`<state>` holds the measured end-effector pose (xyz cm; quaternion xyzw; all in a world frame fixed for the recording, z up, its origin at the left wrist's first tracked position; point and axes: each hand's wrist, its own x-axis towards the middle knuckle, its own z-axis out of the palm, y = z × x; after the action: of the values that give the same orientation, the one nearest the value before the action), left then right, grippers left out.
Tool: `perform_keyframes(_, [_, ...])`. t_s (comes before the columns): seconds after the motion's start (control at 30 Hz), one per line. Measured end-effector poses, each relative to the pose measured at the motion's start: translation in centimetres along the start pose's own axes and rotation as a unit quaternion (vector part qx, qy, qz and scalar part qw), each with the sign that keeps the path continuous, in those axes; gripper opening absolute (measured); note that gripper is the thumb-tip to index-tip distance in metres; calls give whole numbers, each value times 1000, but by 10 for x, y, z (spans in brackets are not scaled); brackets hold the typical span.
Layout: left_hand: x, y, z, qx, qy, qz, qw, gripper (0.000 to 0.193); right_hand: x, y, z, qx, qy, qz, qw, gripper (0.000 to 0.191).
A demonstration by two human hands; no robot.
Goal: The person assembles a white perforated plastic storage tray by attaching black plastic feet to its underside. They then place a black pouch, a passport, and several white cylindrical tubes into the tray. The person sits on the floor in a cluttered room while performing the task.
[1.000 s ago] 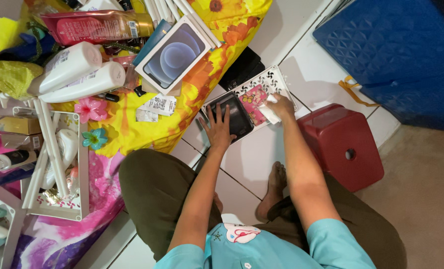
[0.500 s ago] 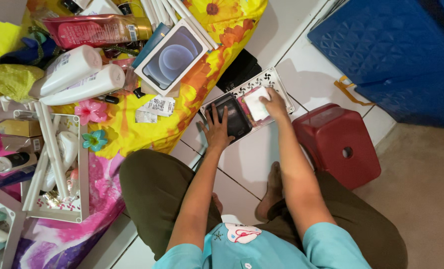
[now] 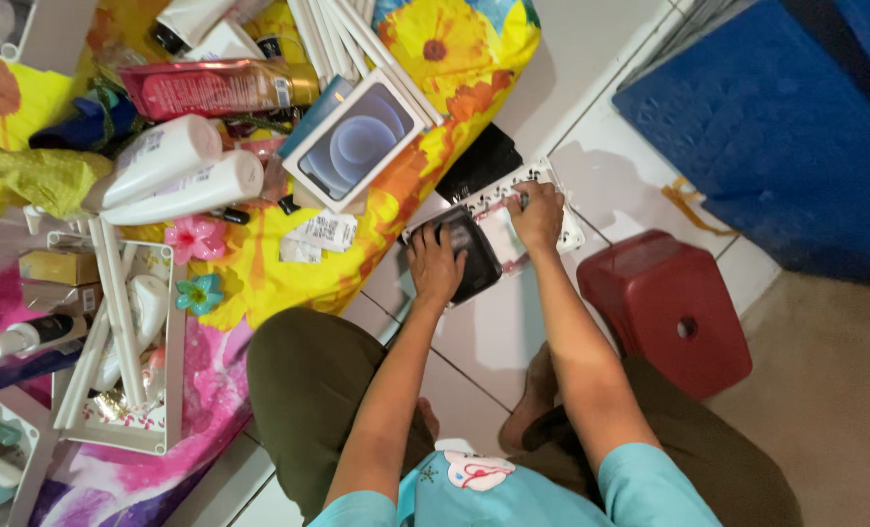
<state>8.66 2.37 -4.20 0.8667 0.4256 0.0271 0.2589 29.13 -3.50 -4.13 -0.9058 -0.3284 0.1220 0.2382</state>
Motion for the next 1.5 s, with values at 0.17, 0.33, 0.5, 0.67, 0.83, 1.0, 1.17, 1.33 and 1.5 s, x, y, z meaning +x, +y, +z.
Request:
perform_keyframes(0.17, [68, 8, 17, -23, 121, 12, 992, 46, 63, -9, 21, 15, 14, -23, 1000, 30])
perform_keyframes(0.33, [150, 16, 30, -93, -88, -192, 973, 50, 137, -14, 39, -48, -50, -9, 998, 36])
perform_keyframes(0.5, [192, 10, 42, -158, -164, -262, 938, 58, 176, -17, 52, -91, -155, 21, 984, 48])
perform_keyframes(0.67, [196, 8, 52, -214, -134, -241, 937, 61, 187, -19, 57, -90, -203, 89, 971, 68])
perform_keyframes(0.83, [197, 8, 56, -204, -172, -287, 920, 62, 193, -6, 58, -106, -259, 99, 955, 75])
perform_keyframes(1.0, [194, 12, 58, -248, -118, -279, 920, 63, 194, 7, 52, 21, -247, 97, 964, 73])
perform_keyframes(1.17, [179, 18, 54, -307, -57, -178, 933, 73, 191, 14, 20, 266, -228, 153, 924, 43])
perform_keyframes(1.33, [160, 26, 42, -378, -26, -124, 917, 70, 160, 8, -28, 408, -169, 99, 891, 32])
perform_keyframes(1.5, [139, 29, 26, -529, -79, -182, 825, 57, 131, 7, -73, 322, -150, -23, 934, 25])
